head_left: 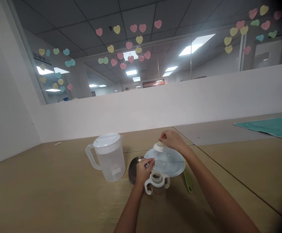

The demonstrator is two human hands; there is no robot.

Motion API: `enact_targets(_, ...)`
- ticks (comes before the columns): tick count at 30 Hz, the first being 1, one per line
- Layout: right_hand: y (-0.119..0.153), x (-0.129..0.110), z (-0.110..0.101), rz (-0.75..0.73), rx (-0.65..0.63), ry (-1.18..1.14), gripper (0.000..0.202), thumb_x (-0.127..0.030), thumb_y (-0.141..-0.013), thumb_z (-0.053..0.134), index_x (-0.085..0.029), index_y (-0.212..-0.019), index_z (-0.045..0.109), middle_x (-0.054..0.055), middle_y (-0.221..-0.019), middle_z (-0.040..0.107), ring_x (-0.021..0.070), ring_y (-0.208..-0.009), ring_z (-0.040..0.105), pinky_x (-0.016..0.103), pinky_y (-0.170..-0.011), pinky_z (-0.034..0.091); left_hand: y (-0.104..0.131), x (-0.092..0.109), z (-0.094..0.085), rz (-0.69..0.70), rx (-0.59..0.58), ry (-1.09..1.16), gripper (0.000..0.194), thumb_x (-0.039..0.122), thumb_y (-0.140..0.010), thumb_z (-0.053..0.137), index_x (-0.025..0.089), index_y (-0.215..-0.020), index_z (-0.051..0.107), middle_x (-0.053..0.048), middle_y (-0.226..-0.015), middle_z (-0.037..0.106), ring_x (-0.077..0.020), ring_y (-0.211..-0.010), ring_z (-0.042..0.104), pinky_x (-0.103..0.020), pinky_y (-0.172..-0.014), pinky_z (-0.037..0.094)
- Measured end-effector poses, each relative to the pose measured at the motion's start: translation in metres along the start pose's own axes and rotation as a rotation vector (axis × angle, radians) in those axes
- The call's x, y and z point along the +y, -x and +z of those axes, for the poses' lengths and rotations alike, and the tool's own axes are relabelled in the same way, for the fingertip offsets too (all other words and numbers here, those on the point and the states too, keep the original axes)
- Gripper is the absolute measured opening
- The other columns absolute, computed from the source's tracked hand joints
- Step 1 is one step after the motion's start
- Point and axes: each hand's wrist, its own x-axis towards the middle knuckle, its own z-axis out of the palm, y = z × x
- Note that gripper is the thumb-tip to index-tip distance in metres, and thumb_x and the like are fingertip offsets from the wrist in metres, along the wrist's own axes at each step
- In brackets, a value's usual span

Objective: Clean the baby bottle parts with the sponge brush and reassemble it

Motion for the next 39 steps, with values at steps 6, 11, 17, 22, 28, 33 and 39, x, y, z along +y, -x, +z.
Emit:
enact_targets(6,-0.002,0.02,-0.012,0.128,0.147,0.052,0.018,-0.03,-0.081,0.051,-0.018,-0.08,0.064,0.005,-0.083,0.067,0.0152,-0.073,0.058,0.024,-0.058,0.034,0.003,0.005,-0.004,0.015,-0.024,-0.104,0.021,0.032,-0.08,0.056,0.022,-0.084,0.074,-0.005,-0.083,0.073,-0.0184,-0.08,0.064,-0.032,-0.077,0.049)
enact_targets(11,0.0,0.03,-0.019,0.151,0.16,-0.014,0.017,-0.032,-0.08,0.052,-0.019,-0.08,0.063,0.004,-0.084,0.067,0.0156,-0.073,0.058,0.024,-0.058,0.035,0.005,0.003,-0.002,-0.054,0.006,-0.132,0.027,0.03,-0.077,0.059,0.02,-0.101,0.068,-0.001,-0.072,0.071,-0.0182,-0.078,0.064,-0.032,-0.079,0.047)
enact_targets(17,0.005,0.01,-0.013,0.07,0.105,-0.038,0.015,-0.029,-0.079,0.054,-0.018,-0.075,0.063,0.004,-0.079,0.067,0.0143,-0.072,0.058,0.023,-0.059,0.035,0.009,0.001,-0.002,0.091,-0.002,-0.336,0.022,0.032,-0.084,0.052,0.02,-0.079,0.069,-0.004,-0.082,0.07,-0.0195,-0.086,0.061,-0.034,-0.082,0.045)
enact_targets(22,0.01,-0.009,0.001,-0.024,-0.014,-0.033,0.012,-0.029,-0.073,0.06,-0.017,-0.073,0.062,0.003,-0.076,0.066,0.0128,-0.069,0.057,0.022,-0.057,0.033,0.013,0.004,-0.004,0.24,0.011,-0.43,0.026,0.033,-0.088,0.047,0.02,-0.102,0.065,-0.007,-0.095,0.069,-0.0215,-0.096,0.06,-0.038,-0.089,0.044)
enact_targets(28,0.019,-0.029,0.018,-0.132,-0.147,-0.012,0.013,-0.029,-0.073,0.06,-0.017,-0.071,0.059,0.003,-0.074,0.064,0.0119,-0.065,0.053,0.022,-0.054,0.027,0.015,0.005,-0.006,0.162,0.063,-0.335,0.052,0.046,-0.086,0.05,0.019,-0.13,0.044,-0.009,-0.113,0.063,-0.0227,-0.103,0.057,-0.04,-0.091,0.043)
enact_targets(33,0.023,-0.039,0.028,-0.194,-0.2,0.022,0.015,-0.032,-0.075,0.058,-0.017,-0.073,0.058,0.003,-0.075,0.063,0.0122,-0.067,0.052,0.023,-0.054,0.025,0.016,0.005,-0.006,0.157,0.011,-0.326,0.051,0.051,-0.086,0.047,0.016,-0.123,0.05,-0.011,-0.107,0.064,-0.0241,-0.098,0.058,-0.038,-0.086,0.045)
enact_targets(39,0.024,-0.035,0.034,-0.25,-0.277,-0.005,0.031,-0.032,-0.065,0.068,-0.017,-0.092,0.061,0.004,-0.086,0.065,0.0146,-0.074,0.055,0.022,-0.056,0.029,0.016,0.008,-0.005,0.182,0.055,-0.32,0.045,0.049,-0.085,0.048,0.016,-0.116,0.054,-0.01,-0.101,0.065,-0.0229,-0.094,0.059,-0.037,-0.083,0.047)
